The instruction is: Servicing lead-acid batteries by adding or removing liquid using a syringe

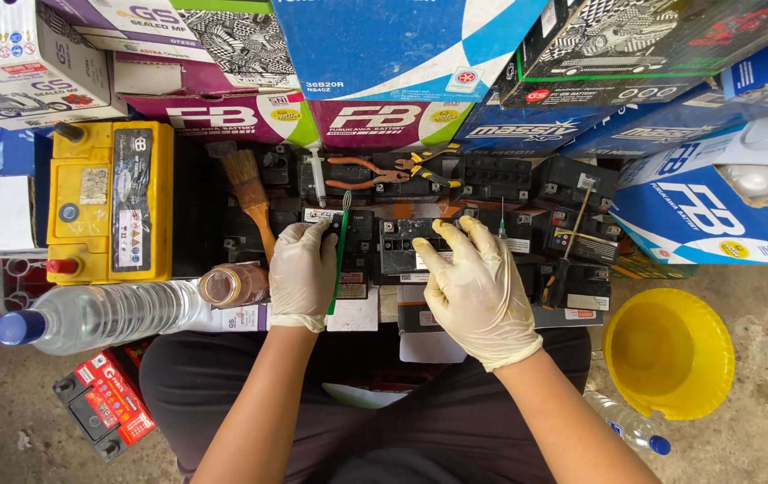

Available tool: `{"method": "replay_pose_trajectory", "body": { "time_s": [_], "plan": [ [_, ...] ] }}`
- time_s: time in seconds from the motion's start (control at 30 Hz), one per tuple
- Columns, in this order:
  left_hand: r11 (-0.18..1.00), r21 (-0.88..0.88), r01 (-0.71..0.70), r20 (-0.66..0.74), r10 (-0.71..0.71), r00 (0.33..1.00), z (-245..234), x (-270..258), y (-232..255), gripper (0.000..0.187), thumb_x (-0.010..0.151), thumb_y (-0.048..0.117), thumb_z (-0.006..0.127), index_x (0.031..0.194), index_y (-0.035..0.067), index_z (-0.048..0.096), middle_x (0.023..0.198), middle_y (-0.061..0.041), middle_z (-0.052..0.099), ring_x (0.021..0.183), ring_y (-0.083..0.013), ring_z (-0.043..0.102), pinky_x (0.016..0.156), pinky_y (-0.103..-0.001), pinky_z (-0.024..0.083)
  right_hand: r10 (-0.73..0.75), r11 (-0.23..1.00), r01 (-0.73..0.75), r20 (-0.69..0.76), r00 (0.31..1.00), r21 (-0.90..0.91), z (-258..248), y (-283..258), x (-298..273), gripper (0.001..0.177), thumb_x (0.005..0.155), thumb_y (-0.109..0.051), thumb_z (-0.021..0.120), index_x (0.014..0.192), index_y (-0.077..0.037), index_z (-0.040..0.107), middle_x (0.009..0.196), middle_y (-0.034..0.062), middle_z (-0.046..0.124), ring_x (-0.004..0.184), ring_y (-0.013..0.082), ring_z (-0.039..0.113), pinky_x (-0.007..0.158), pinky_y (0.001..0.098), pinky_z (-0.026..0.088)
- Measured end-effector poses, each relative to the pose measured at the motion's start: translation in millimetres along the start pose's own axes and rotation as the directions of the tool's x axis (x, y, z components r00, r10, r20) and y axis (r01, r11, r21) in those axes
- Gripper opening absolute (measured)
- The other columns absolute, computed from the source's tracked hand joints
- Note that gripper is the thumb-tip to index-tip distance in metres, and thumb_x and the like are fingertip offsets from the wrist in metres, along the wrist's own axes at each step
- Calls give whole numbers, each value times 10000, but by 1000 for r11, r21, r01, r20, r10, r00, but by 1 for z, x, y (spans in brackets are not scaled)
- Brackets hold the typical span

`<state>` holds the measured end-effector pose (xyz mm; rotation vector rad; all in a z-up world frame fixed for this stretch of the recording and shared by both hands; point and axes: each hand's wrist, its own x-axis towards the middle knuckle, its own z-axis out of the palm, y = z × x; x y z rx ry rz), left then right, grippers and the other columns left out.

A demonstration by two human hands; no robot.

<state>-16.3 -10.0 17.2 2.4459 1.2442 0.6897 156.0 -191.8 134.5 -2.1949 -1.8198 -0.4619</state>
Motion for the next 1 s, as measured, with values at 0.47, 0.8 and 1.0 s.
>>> {"method": "replay_pose_trajectory", "body": {
  "time_s": [0.47, 0.8, 1.0],
  "plan": [
    [999, 10, -49, -37, 49, 998, 5, 12, -8, 62, 916, 242, 752, 934, 184, 760, 849, -32, 647, 865, -290, 690, 709, -425, 582, 348, 877, -262, -158, 924, 403, 16, -13, -30, 532, 841, -8, 646, 1368, -73, 664, 1301, 159, 650, 1248, 378, 602, 1102, 476, 455],
    [1000, 22, -22, -65, 23, 998, -7, 12, 4, 61, 894, 219, 751, 918, 166, 733, 844, -30, 642, 872, -249, 689, 745, -372, 576, 406, 856, -251, -287, 868, 453, 16, -16, -36, 386, 864, 18, 700, 1238, -69, 739, 1233, 102, 707, 1188, 320, 638, 1077, 442, 482],
    [459, -775, 435, 371, -228, 900, -100, 7, 105, 162, 946, 176, 715, 966, 26, 773, 936, -152, 762, 942, -222, 701, 846, -377, 579, 356, 860, -144, -373, 857, 490, -9, -27, -22, 303, 822, 0, 806, 1106, -102, 776, 1090, 100, 764, 1076, 292, 685, 1007, 426, 534]
  ]
}}
